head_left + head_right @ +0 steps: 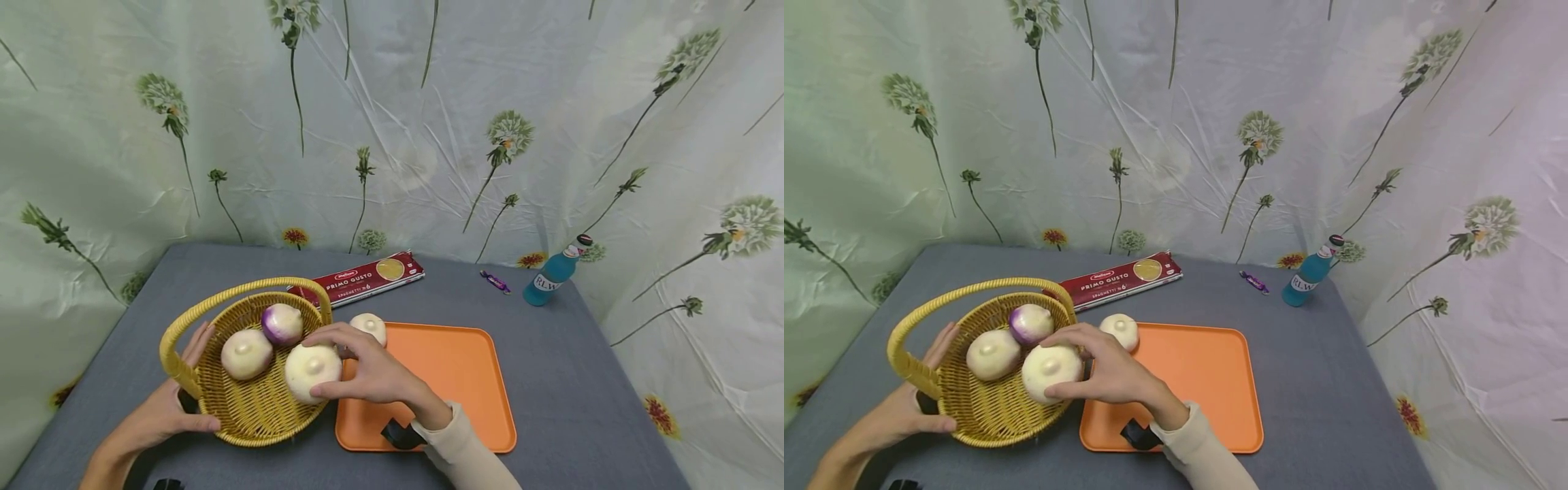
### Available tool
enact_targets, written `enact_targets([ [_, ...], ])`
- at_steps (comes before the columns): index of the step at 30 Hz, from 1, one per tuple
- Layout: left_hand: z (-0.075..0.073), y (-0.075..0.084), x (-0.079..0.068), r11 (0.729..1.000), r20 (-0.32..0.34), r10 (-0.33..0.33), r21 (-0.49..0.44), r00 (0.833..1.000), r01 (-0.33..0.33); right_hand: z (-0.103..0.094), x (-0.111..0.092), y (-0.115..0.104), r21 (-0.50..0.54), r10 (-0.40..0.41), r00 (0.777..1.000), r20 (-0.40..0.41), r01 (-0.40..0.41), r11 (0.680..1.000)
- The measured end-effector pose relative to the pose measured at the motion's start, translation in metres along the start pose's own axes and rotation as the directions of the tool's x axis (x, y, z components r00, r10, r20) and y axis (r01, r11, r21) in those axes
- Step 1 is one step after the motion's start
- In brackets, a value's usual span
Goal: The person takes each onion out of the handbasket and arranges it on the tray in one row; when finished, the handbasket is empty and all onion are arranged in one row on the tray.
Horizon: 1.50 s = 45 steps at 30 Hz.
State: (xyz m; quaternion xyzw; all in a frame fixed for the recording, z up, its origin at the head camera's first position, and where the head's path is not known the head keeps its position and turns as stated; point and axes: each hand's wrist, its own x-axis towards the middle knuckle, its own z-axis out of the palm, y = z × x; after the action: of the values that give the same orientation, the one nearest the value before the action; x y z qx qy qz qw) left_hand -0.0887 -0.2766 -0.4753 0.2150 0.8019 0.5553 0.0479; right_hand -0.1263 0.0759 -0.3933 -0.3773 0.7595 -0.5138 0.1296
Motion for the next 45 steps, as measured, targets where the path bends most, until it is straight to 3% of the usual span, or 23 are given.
enact_targets([
  [9,0.000,0.003,-0.001,1.000,-0.001,-0.007,-0.008,1.000,0.007,-0.009,-0.009,0.003,0.086,0.014,1.000,-0.013,-0.013,0.996],
  [27,0.000,0.002,-0.002,1.000,-0.004,-0.015,-0.006,1.000,0.015,-0.033,-0.030,0.019,0.049,0.085,0.989,-0.124,-0.079,0.996],
  [40,0.000,0.003,-0.002,1.000,-0.002,-0.016,-0.014,1.000,0.016,-0.040,-0.037,0.027,0.086,0.119,0.983,-0.136,-0.108,0.990],
  [45,0.000,0.002,0.000,1.000,0.001,0.013,-0.009,1.000,-0.013,-0.045,-0.038,0.031,0.096,0.140,0.978,-0.158,-0.126,0.987],
])
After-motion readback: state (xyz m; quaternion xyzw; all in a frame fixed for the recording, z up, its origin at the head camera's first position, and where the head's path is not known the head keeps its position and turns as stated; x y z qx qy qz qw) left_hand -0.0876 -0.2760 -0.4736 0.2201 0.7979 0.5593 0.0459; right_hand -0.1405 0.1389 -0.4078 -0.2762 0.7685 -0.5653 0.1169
